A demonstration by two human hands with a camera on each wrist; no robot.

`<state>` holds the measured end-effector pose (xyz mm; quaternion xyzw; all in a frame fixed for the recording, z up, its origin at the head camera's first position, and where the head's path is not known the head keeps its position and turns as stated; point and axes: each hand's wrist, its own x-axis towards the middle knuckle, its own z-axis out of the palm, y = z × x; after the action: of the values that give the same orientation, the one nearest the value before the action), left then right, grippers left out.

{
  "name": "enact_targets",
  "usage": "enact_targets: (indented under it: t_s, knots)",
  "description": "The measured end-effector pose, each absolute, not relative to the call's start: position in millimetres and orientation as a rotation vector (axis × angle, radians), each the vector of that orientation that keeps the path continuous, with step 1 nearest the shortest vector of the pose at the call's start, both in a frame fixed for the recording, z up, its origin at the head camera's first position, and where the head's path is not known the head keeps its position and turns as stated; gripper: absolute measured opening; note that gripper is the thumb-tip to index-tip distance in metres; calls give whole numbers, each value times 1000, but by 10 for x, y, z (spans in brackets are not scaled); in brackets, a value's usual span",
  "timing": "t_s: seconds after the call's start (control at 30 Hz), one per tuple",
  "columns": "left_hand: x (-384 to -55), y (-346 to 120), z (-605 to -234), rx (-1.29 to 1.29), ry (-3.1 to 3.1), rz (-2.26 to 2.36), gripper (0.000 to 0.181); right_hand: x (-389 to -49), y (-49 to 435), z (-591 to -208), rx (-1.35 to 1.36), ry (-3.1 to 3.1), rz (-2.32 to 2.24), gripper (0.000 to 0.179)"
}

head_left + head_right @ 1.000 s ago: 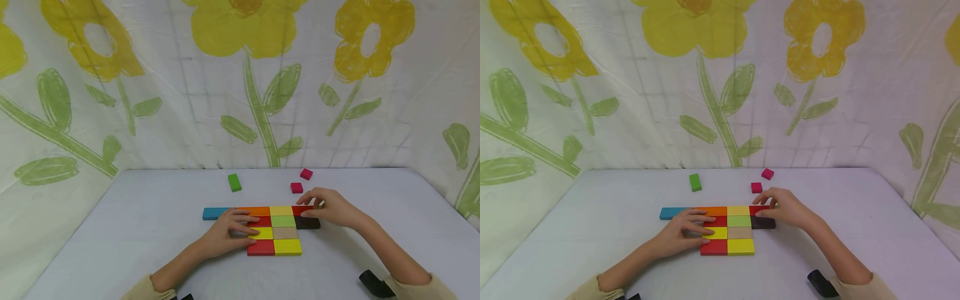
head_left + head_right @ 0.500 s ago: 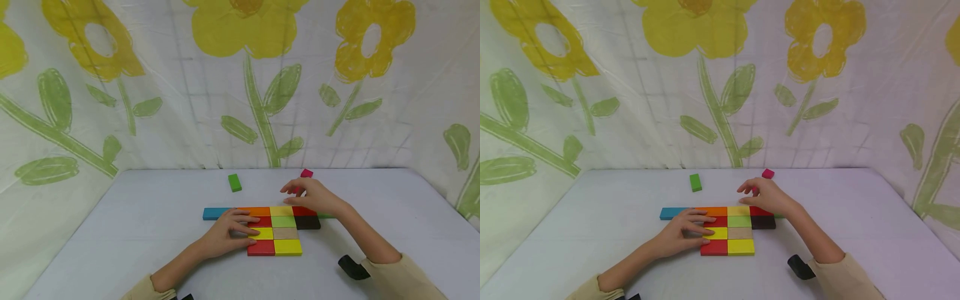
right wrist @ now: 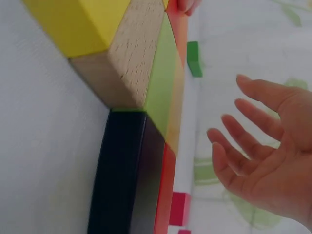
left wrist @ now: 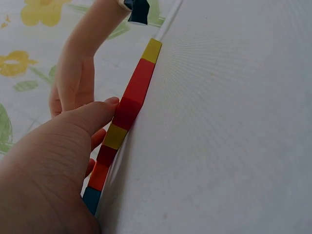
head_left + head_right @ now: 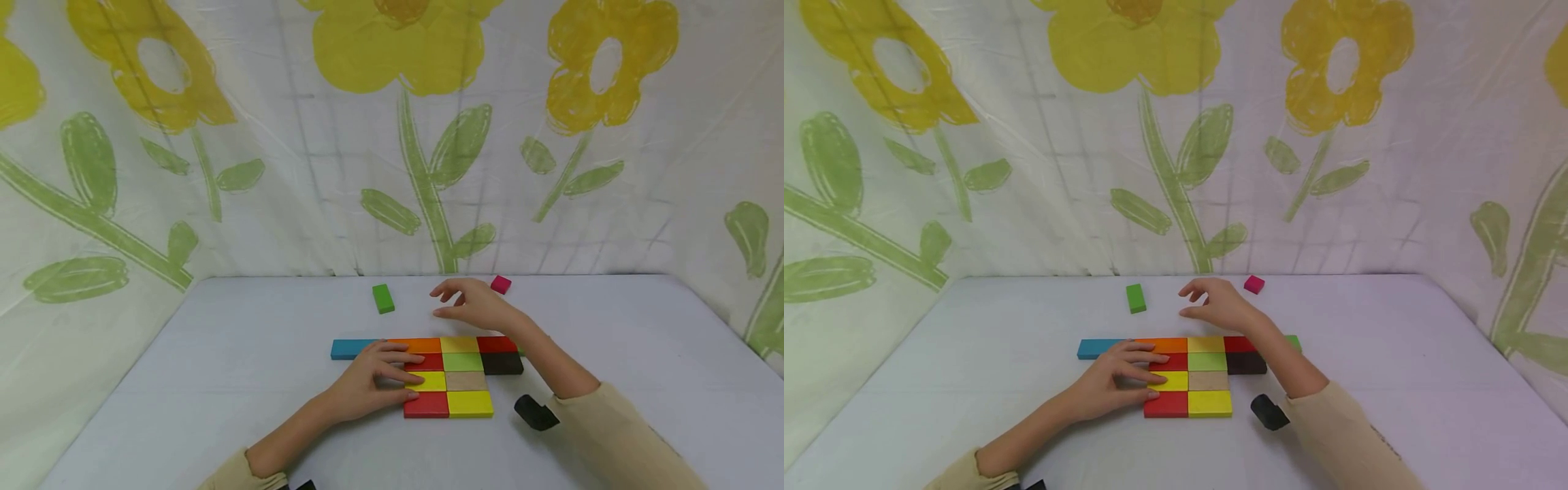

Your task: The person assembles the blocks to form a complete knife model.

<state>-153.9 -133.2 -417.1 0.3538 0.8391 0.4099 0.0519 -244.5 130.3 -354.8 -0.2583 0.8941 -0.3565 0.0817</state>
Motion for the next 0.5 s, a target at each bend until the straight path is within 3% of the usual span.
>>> enact_targets:
  t_s: [0.5]
  knots:
    - [-1544,-1331,-4181,1102,2567,1249,27,-2661,860,-3670,-814,2596,-1102,48]
